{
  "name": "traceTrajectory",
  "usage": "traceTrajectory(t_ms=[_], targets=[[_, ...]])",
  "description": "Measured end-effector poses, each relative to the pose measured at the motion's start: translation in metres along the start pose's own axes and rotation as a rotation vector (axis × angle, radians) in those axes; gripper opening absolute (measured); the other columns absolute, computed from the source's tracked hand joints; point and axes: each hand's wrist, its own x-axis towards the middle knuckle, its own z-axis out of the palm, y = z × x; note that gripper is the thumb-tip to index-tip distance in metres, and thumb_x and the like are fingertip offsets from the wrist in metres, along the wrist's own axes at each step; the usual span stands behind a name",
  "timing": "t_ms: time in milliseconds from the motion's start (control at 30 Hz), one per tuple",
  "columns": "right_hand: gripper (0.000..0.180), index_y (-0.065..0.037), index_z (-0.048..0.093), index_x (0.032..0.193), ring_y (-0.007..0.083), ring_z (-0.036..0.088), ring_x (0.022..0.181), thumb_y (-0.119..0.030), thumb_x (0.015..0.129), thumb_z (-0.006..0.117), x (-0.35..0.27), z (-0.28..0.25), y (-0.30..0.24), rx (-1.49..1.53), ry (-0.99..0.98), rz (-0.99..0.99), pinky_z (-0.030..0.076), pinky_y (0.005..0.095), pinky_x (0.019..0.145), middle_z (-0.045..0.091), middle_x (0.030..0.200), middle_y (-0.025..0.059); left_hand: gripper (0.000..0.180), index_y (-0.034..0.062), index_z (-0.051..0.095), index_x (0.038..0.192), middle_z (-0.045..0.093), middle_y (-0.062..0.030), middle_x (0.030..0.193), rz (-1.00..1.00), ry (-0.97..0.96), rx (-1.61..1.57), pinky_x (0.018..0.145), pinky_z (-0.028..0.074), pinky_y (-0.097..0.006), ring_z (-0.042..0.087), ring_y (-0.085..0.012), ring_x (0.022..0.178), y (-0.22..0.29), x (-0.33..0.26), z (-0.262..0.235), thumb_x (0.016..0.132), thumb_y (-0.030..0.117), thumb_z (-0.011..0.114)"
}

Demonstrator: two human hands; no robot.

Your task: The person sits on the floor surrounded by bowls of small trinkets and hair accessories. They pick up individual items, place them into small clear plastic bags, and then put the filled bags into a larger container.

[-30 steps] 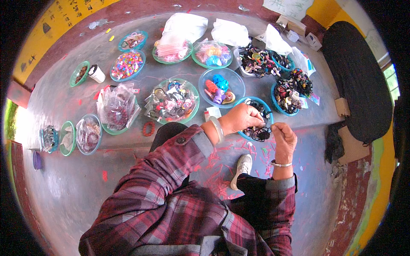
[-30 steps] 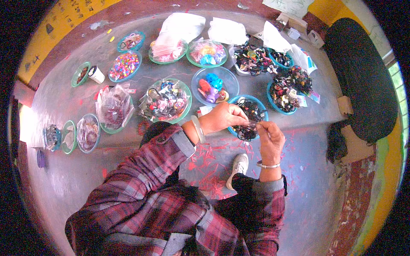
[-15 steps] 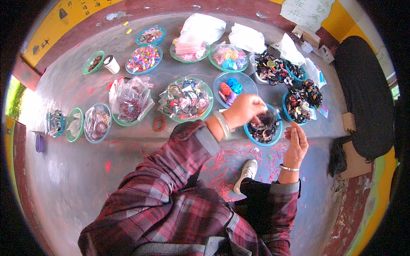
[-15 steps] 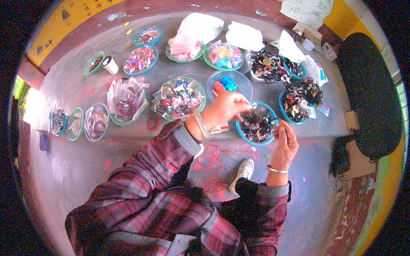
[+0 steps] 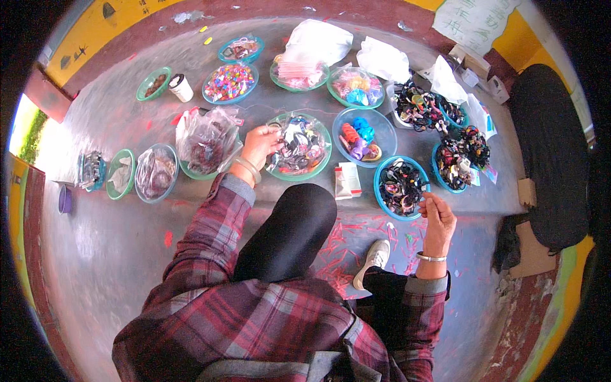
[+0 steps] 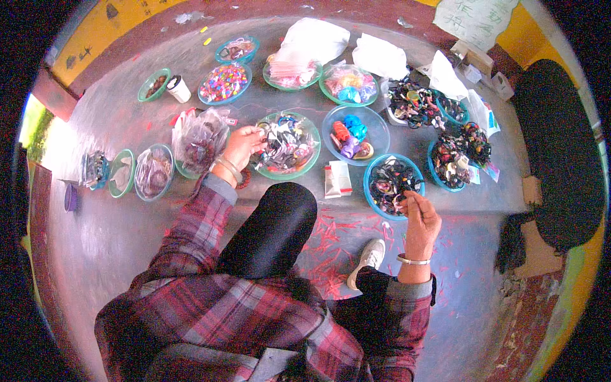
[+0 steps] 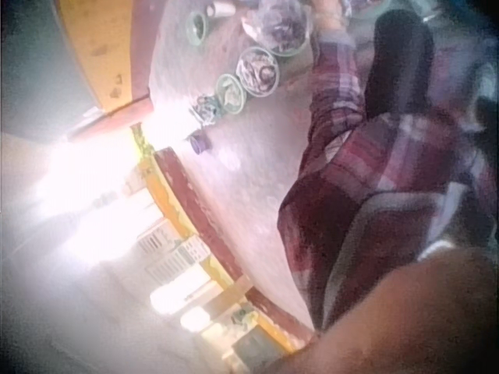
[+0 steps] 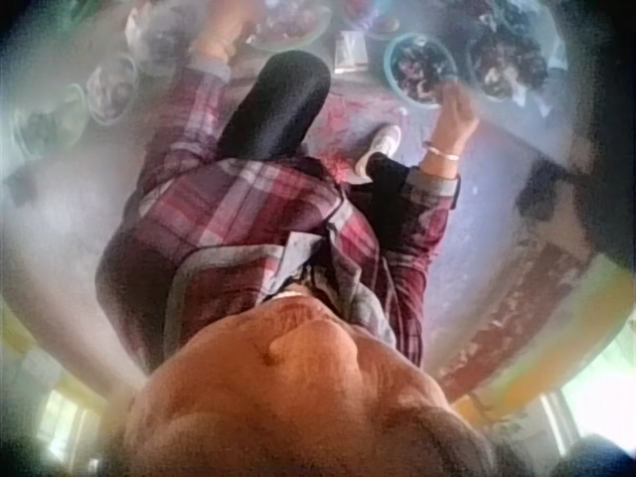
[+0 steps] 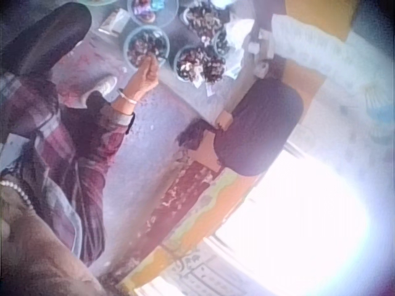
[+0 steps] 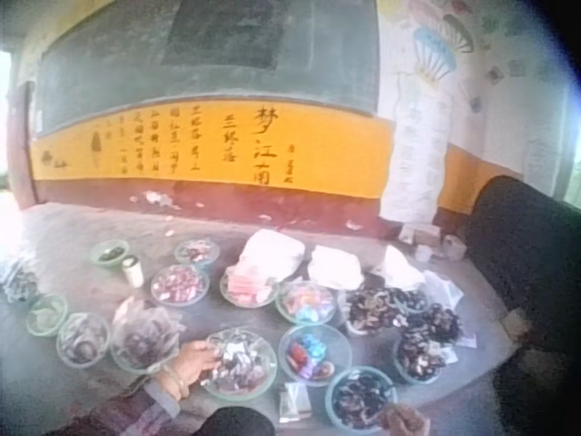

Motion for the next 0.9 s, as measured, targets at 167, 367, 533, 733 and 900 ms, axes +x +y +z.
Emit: traceTrajectory(t_ms=[167,367,533,733,900], targets=[[0.014,0.000,0.063,0.092,0.0076,0.054,0.065,-0.006,0.084,0.053,0.007,0.001,0.015,-0.106,-0.044,0.012,0.044,0.0206,0.060,0.061,0.074,0.0030,0.010,0.0005,0.058,0.087,0.060,-0.0093,0.081,-0.125,-0.033,0.078,0.060,0.052,-0.027,0.061,-0.0186,0.070,-0.052,0.023,-0.021,0.080,0.008,0.057],[0.014,-0.001,0.065,0.090,0.0077,0.056,0.065,-0.006,0.083,0.054,0.012,0.006,0.027,-0.230,-0.066,-0.006,0.045,0.0214,0.059,0.062,0.072,0.0036,0.012,0.0025,0.064,0.082,0.063,-0.0115,0.078,-0.004,-0.123,0.639,0.056,0.050,-0.029,0.061,-0.0184,0.067,-0.070,0.038,0.023,0.077,0.009,0.055],[0.014,-0.001,0.065,0.090,0.0080,0.056,0.065,-0.006,0.082,0.054,0.012,0.012,0.024,-0.271,-0.110,0.004,0.046,0.0215,0.060,0.062,0.072,0.0039,0.018,0.0094,0.064,0.086,0.062,-0.0163,0.078,0.453,-0.178,1.194,0.068,0.046,-0.041,0.060,-0.0324,0.077,-0.079,0.046,0.035,0.076,0.014,0.051],[0.015,0.000,0.064,0.090,0.0087,0.057,0.065,-0.005,0.082,0.053,0.012,0.012,0.024,-0.261,-0.122,0.003,0.047,0.0226,0.060,0.062,0.071,0.0047,0.033,0.0021,0.059,0.098,0.059,-0.0192,0.086,0.757,-0.136,1.244,0.078,0.043,-0.041,0.054,-0.0362,0.084,-0.091,0.053,0.036,0.067,0.002,0.049],[0.015,0.001,0.064,0.090,0.0094,0.057,0.065,-0.006,0.082,0.053,0.013,0.008,0.019,-0.284,-0.094,0.013,0.047,0.0223,0.059,0.062,0.071,0.0057,0.033,0.0036,0.057,0.101,0.058,-0.0153,0.091,0.826,-0.089,1.223,0.081,0.041,-0.040,0.052,-0.0327,0.089,-0.074,0.046,0.033,0.069,0.006,0.054]])
